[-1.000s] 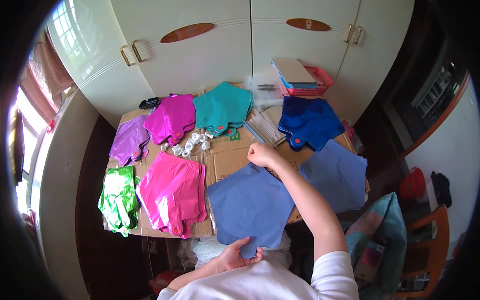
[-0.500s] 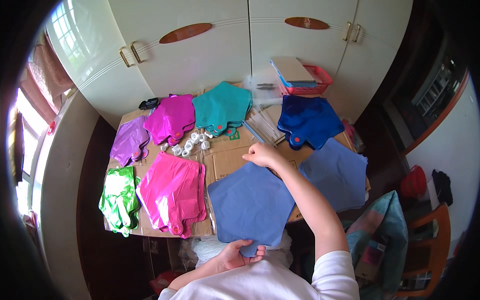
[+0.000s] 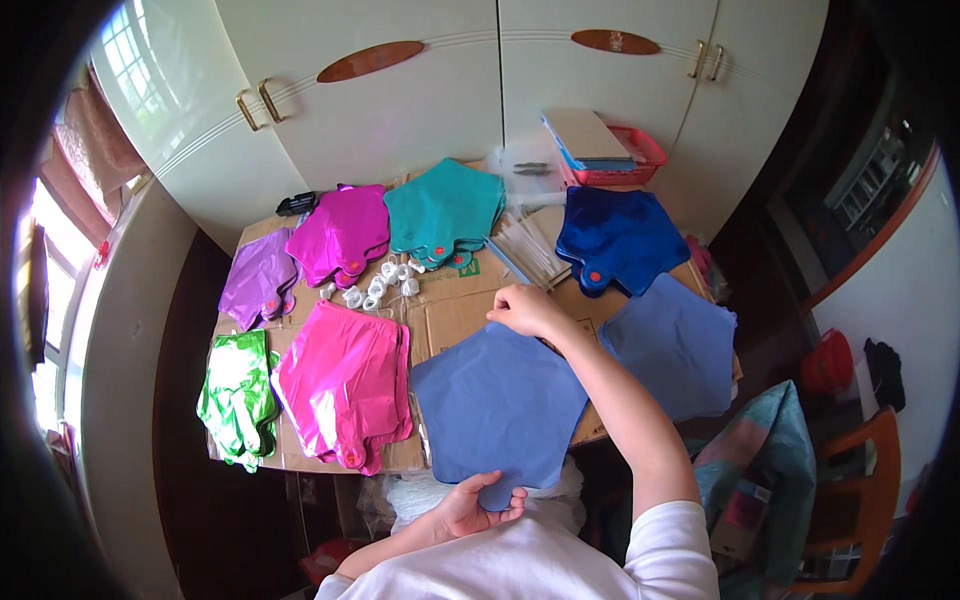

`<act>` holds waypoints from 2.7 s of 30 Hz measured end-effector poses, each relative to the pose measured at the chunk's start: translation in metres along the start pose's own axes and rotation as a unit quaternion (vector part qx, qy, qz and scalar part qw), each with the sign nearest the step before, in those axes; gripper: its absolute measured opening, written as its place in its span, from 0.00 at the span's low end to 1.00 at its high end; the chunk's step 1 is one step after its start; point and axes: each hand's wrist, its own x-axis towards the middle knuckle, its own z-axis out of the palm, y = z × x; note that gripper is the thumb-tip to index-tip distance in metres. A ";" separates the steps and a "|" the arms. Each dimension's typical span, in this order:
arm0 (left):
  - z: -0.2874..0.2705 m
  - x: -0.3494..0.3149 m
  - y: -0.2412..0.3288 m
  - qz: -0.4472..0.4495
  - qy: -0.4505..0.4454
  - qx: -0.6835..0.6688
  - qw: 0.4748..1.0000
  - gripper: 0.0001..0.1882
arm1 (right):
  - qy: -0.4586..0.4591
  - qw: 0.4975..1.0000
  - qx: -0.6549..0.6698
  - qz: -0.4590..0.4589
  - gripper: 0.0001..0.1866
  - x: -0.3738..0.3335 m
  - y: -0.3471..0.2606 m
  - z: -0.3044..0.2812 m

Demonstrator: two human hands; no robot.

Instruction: Folding various colored plastic items and placing them into clear plastic packaging sleeves.

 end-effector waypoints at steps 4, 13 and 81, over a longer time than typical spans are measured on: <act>-0.013 0.005 -0.003 -0.001 -0.041 -0.008 0.999 0.14 | -0.009 0.998 0.058 -0.022 0.09 -0.004 0.004 -0.002; -0.017 0.009 -0.009 0.016 -0.005 0.031 0.999 0.12 | -0.026 0.998 0.037 -0.053 0.06 -0.006 0.010 -0.009; 0.021 -0.037 0.043 0.214 0.160 0.171 0.948 0.16 | 0.130 0.949 -0.199 -0.206 0.34 -0.114 -0.020 0.066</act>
